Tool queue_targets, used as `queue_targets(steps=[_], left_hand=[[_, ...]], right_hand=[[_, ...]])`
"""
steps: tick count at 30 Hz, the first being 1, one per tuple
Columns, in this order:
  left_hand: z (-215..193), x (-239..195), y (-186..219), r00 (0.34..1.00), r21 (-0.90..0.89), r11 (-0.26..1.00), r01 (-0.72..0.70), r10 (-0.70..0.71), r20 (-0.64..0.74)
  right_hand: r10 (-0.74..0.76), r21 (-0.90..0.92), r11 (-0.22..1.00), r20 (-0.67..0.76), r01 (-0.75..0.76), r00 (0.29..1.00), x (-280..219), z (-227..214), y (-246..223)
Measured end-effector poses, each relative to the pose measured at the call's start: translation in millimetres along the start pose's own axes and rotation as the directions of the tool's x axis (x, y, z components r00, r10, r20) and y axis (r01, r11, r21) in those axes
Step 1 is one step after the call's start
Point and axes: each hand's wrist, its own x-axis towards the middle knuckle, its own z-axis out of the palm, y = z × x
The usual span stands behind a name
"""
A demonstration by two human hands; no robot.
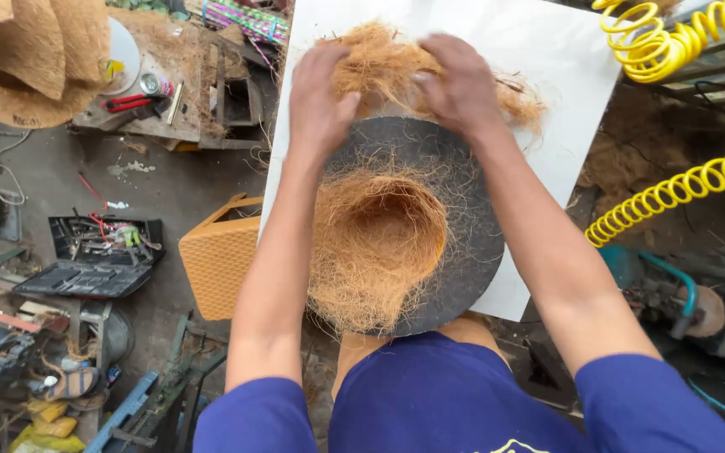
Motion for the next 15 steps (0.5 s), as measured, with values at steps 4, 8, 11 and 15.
queue_targets(steps=[4, 8, 11, 15], left_hand=[[48, 53, -43, 0.978, 0.39, 0.921, -0.01, -0.072, 0.197], [61, 67, -81, 0.999, 0.311, 0.95, -0.016, 0.001, 0.046], [49, 65, -79, 0.997, 0.139, 0.988, 0.064, -0.068, 0.024], [33, 79, -75, 0.996, -0.033, 0.999, -0.014, 0.011, -0.084]], right_hand=[[0.282, -0.12, 0.959, 0.402, -0.255, 0.871, 55, 21, -30], [0.422, -0.048, 0.897, 0.394, -0.44, 0.816, 49, 25, 6], [0.349, 0.096, 0.917, 0.285, -0.388, 0.893, 34, 1, 31], [0.289, 0.21, 0.934, 0.024, -0.287, 0.957, 21, -47, 35]])
